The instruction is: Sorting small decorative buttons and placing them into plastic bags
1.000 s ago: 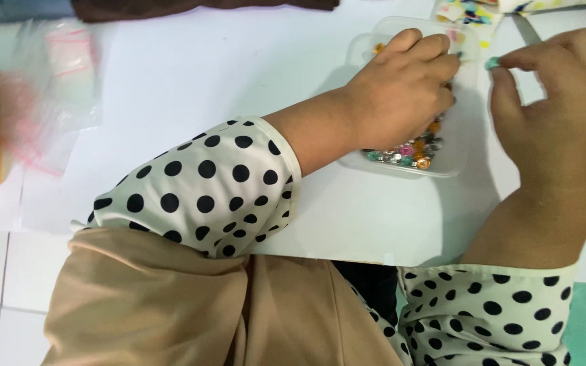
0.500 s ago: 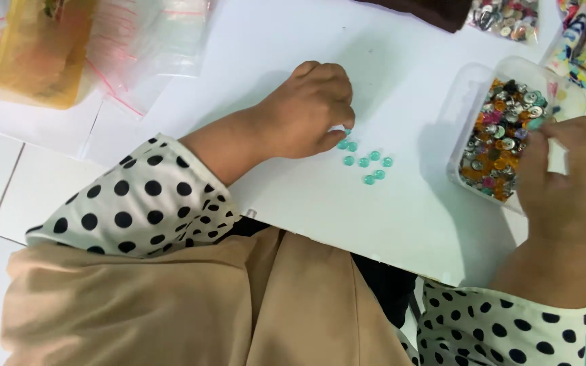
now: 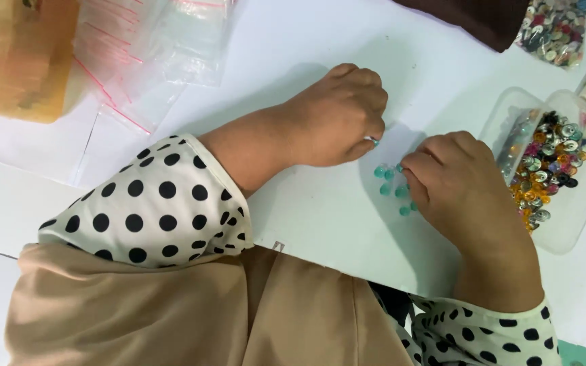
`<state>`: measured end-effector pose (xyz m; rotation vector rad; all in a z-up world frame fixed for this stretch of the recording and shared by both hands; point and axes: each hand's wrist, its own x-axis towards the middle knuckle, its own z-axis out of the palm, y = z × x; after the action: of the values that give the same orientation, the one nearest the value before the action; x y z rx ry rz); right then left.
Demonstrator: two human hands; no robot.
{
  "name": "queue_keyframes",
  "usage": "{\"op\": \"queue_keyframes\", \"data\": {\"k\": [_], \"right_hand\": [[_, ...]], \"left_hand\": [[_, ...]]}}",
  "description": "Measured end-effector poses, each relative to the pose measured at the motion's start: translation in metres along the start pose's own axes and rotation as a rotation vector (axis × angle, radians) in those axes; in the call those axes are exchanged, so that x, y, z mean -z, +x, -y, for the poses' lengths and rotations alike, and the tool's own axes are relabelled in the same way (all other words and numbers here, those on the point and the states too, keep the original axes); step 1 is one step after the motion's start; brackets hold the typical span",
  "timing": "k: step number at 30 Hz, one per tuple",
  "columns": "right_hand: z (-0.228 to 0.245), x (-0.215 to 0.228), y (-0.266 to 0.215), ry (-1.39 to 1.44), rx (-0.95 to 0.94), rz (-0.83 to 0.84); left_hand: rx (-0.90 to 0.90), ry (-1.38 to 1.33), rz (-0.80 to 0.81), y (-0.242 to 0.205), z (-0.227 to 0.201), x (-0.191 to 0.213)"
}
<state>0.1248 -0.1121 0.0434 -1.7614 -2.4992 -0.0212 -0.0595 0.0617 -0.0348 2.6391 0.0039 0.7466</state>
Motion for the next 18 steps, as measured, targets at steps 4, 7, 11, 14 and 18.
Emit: {"op": "queue_keyframes", "data": {"k": [4, 7, 11, 14, 18], "right_hand": [[-0.003, -0.009, -0.007, -0.049, 0.012, -0.025], [-0.006, -0.014, -0.012, -0.062, 0.02, -0.045], [-0.004, -0.017, -0.014, -0.01, 0.048, -0.06], [-0.006, -0.019, -0.016, 0.009, 0.059, -0.046], [-0.006, -0.01, -0.022, 0.059, 0.017, -0.035]], "left_hand": [[-0.069, 0.079, 0.013, 0.002, -0.008, -0.014], [-0.077, 0.111, 0.061, 0.0, -0.012, -0.018], [-0.074, 0.12, 0.051, -0.003, -0.015, -0.022], [-0.078, 0.071, 0.061, -0.004, -0.012, -0.018], [-0.016, 0.021, 0.163, -0.005, -0.014, -0.012]]}}
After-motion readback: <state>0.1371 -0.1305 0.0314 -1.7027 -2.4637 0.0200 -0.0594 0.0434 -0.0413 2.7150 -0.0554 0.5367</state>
